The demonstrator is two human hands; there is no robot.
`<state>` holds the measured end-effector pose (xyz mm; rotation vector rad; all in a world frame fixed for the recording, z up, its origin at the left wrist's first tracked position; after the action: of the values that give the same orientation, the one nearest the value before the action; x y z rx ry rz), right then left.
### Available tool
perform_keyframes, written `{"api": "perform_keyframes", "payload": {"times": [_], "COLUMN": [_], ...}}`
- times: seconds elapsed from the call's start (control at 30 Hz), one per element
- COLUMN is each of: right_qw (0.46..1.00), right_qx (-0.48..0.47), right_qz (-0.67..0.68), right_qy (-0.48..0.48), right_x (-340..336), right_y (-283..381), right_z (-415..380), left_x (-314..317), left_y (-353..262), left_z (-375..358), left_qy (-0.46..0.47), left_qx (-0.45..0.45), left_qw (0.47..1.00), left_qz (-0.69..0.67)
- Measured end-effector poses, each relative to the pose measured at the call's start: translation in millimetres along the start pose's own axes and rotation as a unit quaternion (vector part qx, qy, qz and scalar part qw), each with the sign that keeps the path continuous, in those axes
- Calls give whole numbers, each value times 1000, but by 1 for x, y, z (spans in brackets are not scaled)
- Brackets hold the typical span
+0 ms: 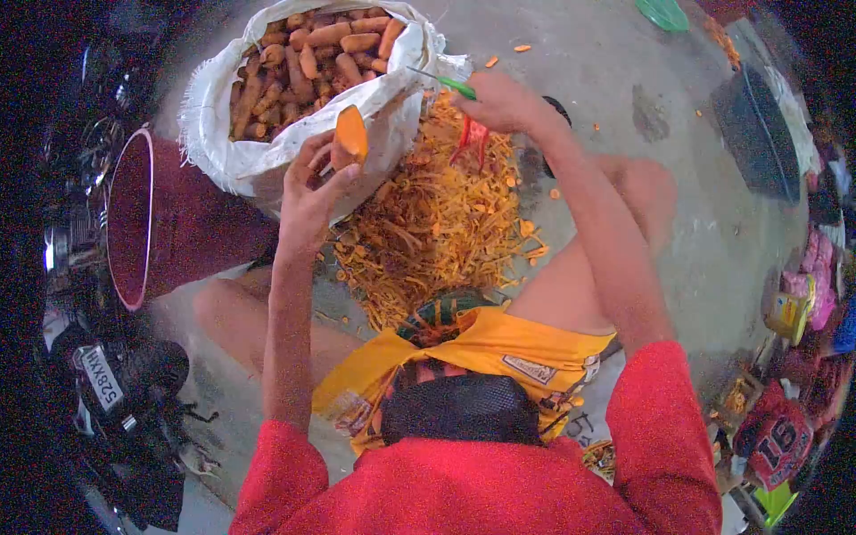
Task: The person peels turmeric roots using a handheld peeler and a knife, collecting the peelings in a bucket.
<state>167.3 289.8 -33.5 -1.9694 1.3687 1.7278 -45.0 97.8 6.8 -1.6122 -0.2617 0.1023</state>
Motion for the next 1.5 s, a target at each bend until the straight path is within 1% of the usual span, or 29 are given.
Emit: {"api": "perform_keyframes", "payload": {"times": [0.03,0.1,0.13,0.17,0.2,0.23,0.27,0.3,0.33,0.4,0.53,0.6,0.63,0.67,0.7,0.73,0.77,0.8,0.83,0.9,0.93,1.0,1.03,1.07,1.1,1.2,1.27,1.37,1.5], "right_qw": [1000,972,972,969,963,964,954,943,943,968,952,976,975,988,996,996,988,969,969,874,875,830,830,828,826,826,812,824,813], "right_qx": [-6,-135,-134,-174,-215,-214,-245,-277,-277,-216,-267,-192,-196,-132,-68,-75,-68,-57,-58,-124,-121,-180,-180,-192,-204,-243,-260,-273,-251], "right_qz": [-3,173,172,153,134,134,148,161,160,123,141,62,61,39,18,16,116,215,212,400,398,448,447,459,472,454,485,456,493], "right_qy": [0,-84,-84,-85,-86,-85,-87,-90,-91,-24,-48,-79,-87,-71,-49,-50,-81,-111,-112,-247,-248,-280,-282,-256,-230,-229,-194,-195,-182], "right_x": [-2,-10,-8,-6,-4,0,4,4,3,8,12,26,16,8,5,-6,-22,-35,-39,-57,-58,-63,-60,-53,-48,-49,-48,-52,-57], "right_y": [14,51,58,71,81,82,87,94,96,95,92,51,42,24,12,20,22,26,33,45,53,72,77,83,90,104,112,121,129], "right_z": [-8,-32,-34,-36,-37,-33,-30,-30,-30,-26,-19,5,8,14,19,13,3,-8,-14,-32,-35,-39,-37,-34,-32,-35,-35,-36,-34], "left_x": [-4,-5,-4,-4,-4,-2,-2,2,4,3,-4,-4,-5,-11,-14,-16,-17,-3,-1,5,5,13,17,16,19,23,21,7,8], "left_y": [-6,-18,-21,-19,-20,-20,-19,-23,-28,-26,-29,-29,-31,-23,-27,-27,-25,-44,-51,-50,-47,-44,-44,-42,-41,-45,-43,-35,-51], "left_z": [0,1,2,2,3,3,3,2,2,3,1,-7,-6,-3,-1,-2,-4,-6,-7,-8,-6,-9,-11,-13,-15,-9,-13,-9,-11], "left_qy": [-22,-36,-44,-42,-32,-22,-21,-9,2,5,33,44,64,89,89,70,51,91,91,84,107,129,149,137,138,92,46,52,49], "left_qx": [-4,13,25,23,36,49,48,77,108,113,109,93,83,78,84,68,52,42,45,26,8,9,10,-33,-33,18,19,65,85], "left_qw": [1000,999,998,998,995,989,989,986,982,983,982,987,989,992,991,995,997,993,993,995,994,991,988,990,990,995,995,996,995], "left_qz": [-8,19,46,44,91,139,138,147,155,146,148,125,104,52,57,23,-12,-67,-68,-55,-21,-28,-32,-14,-13,17,-86,-23,-32]}}
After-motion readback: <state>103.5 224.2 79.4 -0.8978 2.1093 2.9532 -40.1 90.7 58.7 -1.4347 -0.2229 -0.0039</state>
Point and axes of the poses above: each hand's wrist, its own z-axis towards the middle knuckle, its own x-axis out of the palm, y = z × x, the point moved 6 cm from there along z, towards the middle knuckle, and after that the axes turned 2 degrees about y, right-handed, at the moved point
